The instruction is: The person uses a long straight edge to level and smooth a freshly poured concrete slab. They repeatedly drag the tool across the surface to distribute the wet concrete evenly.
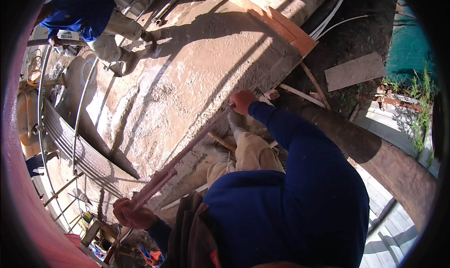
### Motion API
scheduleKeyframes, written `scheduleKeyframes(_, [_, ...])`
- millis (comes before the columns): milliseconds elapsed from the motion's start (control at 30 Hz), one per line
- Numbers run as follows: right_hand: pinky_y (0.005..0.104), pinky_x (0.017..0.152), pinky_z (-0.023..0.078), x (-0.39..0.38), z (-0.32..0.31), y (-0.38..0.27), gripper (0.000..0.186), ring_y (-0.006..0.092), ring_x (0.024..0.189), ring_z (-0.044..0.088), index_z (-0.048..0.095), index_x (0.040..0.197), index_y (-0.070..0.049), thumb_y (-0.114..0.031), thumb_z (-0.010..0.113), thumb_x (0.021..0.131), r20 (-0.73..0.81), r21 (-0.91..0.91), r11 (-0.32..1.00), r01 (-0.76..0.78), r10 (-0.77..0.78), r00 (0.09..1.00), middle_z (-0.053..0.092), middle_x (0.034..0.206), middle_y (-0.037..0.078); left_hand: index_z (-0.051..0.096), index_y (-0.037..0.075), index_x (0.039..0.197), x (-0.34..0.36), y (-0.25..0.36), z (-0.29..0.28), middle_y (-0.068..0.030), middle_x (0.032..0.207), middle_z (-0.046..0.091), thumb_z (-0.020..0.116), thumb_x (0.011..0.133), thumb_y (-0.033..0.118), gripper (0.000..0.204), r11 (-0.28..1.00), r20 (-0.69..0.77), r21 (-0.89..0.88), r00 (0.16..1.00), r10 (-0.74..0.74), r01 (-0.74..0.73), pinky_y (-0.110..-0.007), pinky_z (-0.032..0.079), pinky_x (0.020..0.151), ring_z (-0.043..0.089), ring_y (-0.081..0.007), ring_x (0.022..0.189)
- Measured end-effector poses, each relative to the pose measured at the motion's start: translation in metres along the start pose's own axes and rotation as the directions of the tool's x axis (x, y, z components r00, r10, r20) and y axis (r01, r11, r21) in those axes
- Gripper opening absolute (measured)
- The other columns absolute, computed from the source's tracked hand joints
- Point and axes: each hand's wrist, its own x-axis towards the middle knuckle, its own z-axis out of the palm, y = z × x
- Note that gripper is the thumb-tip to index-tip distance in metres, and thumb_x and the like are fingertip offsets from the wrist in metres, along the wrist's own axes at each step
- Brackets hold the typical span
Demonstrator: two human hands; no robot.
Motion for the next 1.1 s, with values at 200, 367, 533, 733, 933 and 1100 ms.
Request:
scheduleKeyframes(200, [0.0493,0.098,0.048,0.013,-0.025,-0.053,0.018,0.0326,0.101,0.072,0.076,0.095,-0.011,-0.021,0.066,0.083,-0.006,0.002,0.993,0.115,-0.115,0.993,0.076,0.096,0.015,0.054,0.004,0.086,0.008,-0.016,-0.067,-0.0083,0.087,0.052,0.051,0.097,0.025,0.023,0.992,-0.133,0.006,0.984,-0.122,0.124,-0.037,0.042,0.083,0.052,-0.0227,0.087])
scheduleKeyframes(367, [0.0487,0.100,0.049,0.062,-0.040,-0.087,0.020,0.0342,0.105,0.071,0.076,0.100,-0.011,-0.021,0.064,0.087,-0.002,-0.004,0.980,0.198,-0.198,0.980,0.076,0.101,0.017,0.055,0.004,0.091,-0.001,0.004,-0.097,-0.0094,0.091,0.054,0.050,0.101,0.031,0.029,0.973,-0.084,0.224,0.996,-0.027,0.046,-0.037,0.042,0.087,0.053,-0.0235,0.090])
scheduleKeyframes(533, [0.0490,0.097,0.054,0.111,-0.046,-0.107,0.020,0.0355,0.106,0.071,0.078,0.100,-0.013,-0.021,0.063,0.089,-0.008,-0.013,0.962,0.272,-0.272,0.962,0.076,0.103,0.015,0.055,0.003,0.087,-0.010,0.032,-0.076,-0.0107,0.087,0.054,0.045,0.105,0.033,0.036,0.901,-0.068,0.415,0.983,0.172,-0.129,-0.040,0.045,0.083,0.054,-0.0257,0.085])
scheduleKeyframes(733, [0.0473,0.097,0.055,0.113,-0.026,-0.069,0.023,0.0341,0.109,0.071,0.077,0.107,-0.012,-0.019,0.064,0.089,0.068,-0.054,0.982,0.182,-0.178,0.982,0.076,0.107,0.015,0.055,0.003,0.083,-0.026,0.015,-0.033,-0.0114,0.084,0.054,0.041,0.105,0.030,0.038,0.815,-0.004,0.566,0.988,0.153,-0.124,-0.042,0.046,0.077,0.055,-0.0264,0.080])
scheduleKeyframes(933, [0.0493,0.094,0.055,0.032,0.019,0.020,0.020,0.0356,0.104,0.071,0.075,0.101,-0.012,-0.022,0.070,0.084,0.056,-0.041,0.999,0.005,-0.003,0.998,0.075,0.102,0.017,0.054,0.003,0.083,-0.035,-0.007,0.014,-0.0090,0.082,0.051,0.045,0.102,0.027,0.033,0.978,0.002,0.193,0.997,-0.080,0.078,-0.038,0.043,0.073,0.053,-0.0238,0.079])
scheduleKeyframes(1100, [0.0488,0.092,0.055,0.001,0.001,0.010,0.019,0.0351,0.099,0.072,0.074,0.097,-0.012,-0.025,0.070,0.083,0.013,-0.015,0.998,-0.067,0.068,0.998,0.076,0.097,0.015,0.057,0.003,0.085,-0.017,-0.003,0.006,-0.0103,0.085,0.053,0.051,0.099,0.026,0.028,1.000,0.035,-0.023,0.999,-0.010,0.011,-0.036,0.043,0.075,0.054,-0.0242,0.083])
